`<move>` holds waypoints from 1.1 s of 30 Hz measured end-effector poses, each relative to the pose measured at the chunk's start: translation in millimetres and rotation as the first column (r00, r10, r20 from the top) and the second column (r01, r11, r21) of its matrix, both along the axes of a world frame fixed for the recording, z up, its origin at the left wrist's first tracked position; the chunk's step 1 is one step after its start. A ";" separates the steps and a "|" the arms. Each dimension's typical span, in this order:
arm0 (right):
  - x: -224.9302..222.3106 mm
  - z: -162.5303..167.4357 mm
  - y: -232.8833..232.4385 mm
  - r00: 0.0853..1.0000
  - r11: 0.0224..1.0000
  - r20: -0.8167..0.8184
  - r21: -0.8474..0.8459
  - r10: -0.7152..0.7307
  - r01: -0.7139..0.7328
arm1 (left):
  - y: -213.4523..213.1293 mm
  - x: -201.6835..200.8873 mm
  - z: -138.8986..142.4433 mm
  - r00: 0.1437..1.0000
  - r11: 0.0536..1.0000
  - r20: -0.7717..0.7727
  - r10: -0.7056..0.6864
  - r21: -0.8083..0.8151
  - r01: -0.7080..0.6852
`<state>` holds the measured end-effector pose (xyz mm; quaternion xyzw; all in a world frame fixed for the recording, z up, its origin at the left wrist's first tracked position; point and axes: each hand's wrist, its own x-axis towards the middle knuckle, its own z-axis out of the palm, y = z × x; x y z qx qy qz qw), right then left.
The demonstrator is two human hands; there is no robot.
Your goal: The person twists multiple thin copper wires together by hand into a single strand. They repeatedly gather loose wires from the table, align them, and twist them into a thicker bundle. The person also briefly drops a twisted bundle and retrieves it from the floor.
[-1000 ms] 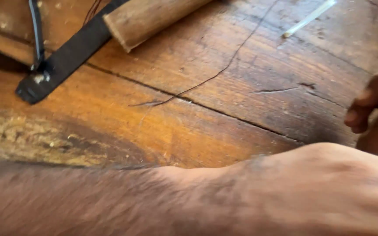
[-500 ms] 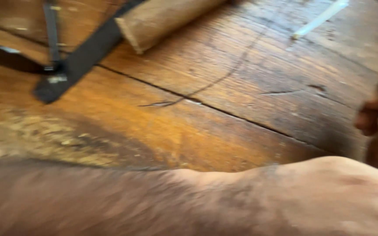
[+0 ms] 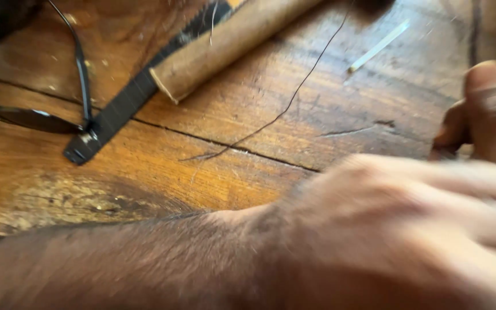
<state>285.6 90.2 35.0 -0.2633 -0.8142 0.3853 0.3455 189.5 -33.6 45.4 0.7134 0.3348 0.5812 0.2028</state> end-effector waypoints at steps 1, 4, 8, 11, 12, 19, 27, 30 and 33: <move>0.8 2.5 2.1 1.000 1.000 -0.003 0.002 -0.004 0.004 | 0.2 -3.1 0.9 0.999 0.999 -0.007 0.036 0.011 -0.036; 8.0 12.6 7.6 1.000 1.000 -0.001 0.005 -0.022 0.022 | 6.7 -21.8 6.0 0.954 0.956 -0.066 0.293 0.037 -0.291; 15.9 22.5 11.4 0.998 0.999 0.031 -0.015 -0.048 0.048 | 17.5 -71.2 9.9 0.585 0.656 -0.308 0.750 0.229 -0.719; 18.1 26.7 9.3 0.998 0.996 0.032 -0.069 -0.049 0.052 | 24.3 -106.4 4.2 0.267 0.448 -0.447 0.854 0.370 -0.814; 18.3 27.5 7.6 0.998 0.993 0.028 -0.103 -0.049 0.051 | 24.7 -114.8 1.1 0.191 0.404 -0.487 0.852 0.380 -0.832; 22.9 35.6 0.2 1.000 0.978 0.021 -0.209 -0.004 0.009 | 31.9 -128.6 -10.3 0.186 0.371 -0.646 0.740 0.163 -0.914; 24.6 36.6 1.7 0.999 0.982 -0.039 -0.191 0.002 -0.010 | 33.1 -129.3 -7.1 0.160 0.303 -0.624 0.765 0.129 -0.944; 24.3 37.3 1.7 1.000 0.985 -0.030 -0.170 0.001 -0.006 | 29.4 -133.3 1.1 0.107 0.277 -0.519 0.848 0.262 -0.924; 24.7 38.6 1.3 1.000 0.981 0.002 -0.193 -0.010 0.010 | 21.7 -133.9 11.9 0.091 0.241 -0.363 0.927 0.395 -0.887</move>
